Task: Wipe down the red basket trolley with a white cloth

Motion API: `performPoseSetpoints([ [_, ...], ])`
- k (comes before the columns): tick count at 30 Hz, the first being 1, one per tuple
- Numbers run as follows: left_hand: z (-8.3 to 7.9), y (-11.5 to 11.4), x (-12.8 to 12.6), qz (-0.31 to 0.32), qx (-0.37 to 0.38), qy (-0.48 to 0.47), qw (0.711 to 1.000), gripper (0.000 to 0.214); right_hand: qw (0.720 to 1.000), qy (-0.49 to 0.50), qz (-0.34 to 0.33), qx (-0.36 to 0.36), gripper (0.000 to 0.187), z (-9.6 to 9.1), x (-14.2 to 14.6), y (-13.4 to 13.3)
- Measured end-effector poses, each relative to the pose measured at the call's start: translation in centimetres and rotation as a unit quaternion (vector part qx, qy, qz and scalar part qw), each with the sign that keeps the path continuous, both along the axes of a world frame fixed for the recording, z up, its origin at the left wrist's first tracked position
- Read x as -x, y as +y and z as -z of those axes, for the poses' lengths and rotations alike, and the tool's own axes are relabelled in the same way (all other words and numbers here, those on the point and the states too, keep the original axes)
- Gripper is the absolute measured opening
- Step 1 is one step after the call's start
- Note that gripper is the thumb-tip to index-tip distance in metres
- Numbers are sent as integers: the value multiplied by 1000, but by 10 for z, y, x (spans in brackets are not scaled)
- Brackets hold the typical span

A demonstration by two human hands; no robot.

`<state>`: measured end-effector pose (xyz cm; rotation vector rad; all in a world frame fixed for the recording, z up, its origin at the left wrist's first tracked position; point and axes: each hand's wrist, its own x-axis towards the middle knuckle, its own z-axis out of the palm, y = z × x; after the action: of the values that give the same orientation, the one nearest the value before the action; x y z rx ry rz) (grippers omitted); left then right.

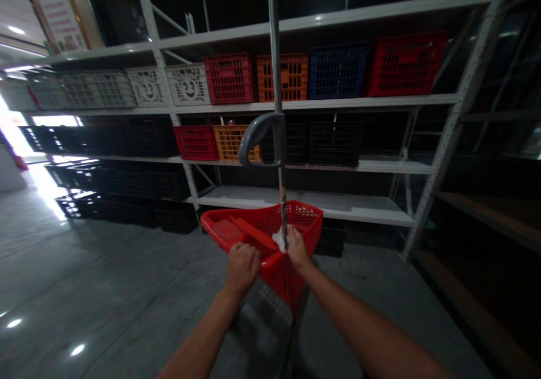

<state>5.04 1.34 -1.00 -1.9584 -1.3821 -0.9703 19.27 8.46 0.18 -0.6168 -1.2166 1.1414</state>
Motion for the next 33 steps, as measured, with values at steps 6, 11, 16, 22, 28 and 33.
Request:
performPoseSetpoints([
  [6, 3, 8, 8, 33, 11, -28, 999, 27, 998, 25, 6, -66, 55, -82, 10, 14],
  [11, 3, 11, 7, 47, 1, -57, 997, 27, 957, -76, 156, -233, 49, -153, 17, 16],
  [16, 0, 12, 6, 53, 27, -62, 996, 30, 881, -203, 292, -312, 63, -81, 17, 2],
  [22, 4, 14, 9, 54, 30, -59, 996, 30, 882, -216, 256, -332, 48, -1, 4, -15],
  [28, 3, 13, 8, 59, 20, -56, 997, 28, 801, -248, 252, -484, 43, -53, -12, 1],
  [33, 0, 11, 6, 55, 15, -57, 997, 28, 751, -328, 266, -507, 44, -122, -16, 10],
])
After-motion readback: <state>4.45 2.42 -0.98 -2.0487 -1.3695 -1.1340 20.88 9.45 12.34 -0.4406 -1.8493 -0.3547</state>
